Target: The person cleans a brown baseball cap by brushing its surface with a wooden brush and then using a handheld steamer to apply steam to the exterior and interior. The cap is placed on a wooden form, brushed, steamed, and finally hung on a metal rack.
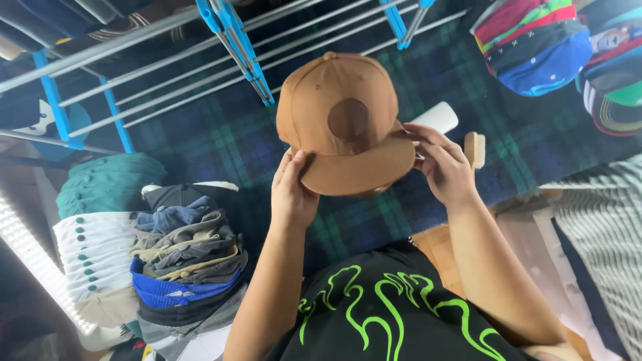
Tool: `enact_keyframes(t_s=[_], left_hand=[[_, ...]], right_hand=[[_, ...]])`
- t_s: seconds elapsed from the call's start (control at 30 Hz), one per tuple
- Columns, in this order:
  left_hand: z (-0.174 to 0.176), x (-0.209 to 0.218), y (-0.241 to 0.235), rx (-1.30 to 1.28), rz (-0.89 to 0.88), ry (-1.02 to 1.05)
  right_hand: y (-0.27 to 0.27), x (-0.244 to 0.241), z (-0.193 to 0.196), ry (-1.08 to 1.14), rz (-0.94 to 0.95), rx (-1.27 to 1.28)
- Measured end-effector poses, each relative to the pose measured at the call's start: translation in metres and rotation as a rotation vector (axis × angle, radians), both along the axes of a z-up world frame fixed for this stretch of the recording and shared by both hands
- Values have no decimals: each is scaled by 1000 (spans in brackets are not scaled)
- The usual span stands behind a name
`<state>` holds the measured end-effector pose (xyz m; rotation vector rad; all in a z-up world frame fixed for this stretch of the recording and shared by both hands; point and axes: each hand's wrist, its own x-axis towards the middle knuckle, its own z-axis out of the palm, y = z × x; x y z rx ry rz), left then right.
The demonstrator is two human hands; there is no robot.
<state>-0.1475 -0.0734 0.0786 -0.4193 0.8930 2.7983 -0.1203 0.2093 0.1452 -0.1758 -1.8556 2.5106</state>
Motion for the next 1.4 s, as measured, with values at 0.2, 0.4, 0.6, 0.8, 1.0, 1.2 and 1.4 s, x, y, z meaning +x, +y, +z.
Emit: enact_keyframes(t_s=[0.2, 0.4, 0.6, 0.8, 1.0, 1.2, 1.4], left_hand=[[53, 3, 26, 140, 19, -27], [97, 0, 79, 225, -110, 290], [95, 19, 115, -627, -67, 354], [108, 57, 129, -716, -239, 56], [100, 52, 165, -624, -171, 61], [109, 25, 228, -580, 100, -36], [129, 35, 220, -723, 159, 47]], right_hand=[[-3, -11, 37, 359, 20, 706], [2, -20, 58, 455, 7, 574], [40, -31, -8, 174, -137, -279], [73, -32, 21, 27, -97, -537], [92, -31, 21, 10, 10, -529], [89, -15, 28, -31, 84, -516], [132, -40, 15, 51, 95, -369]])
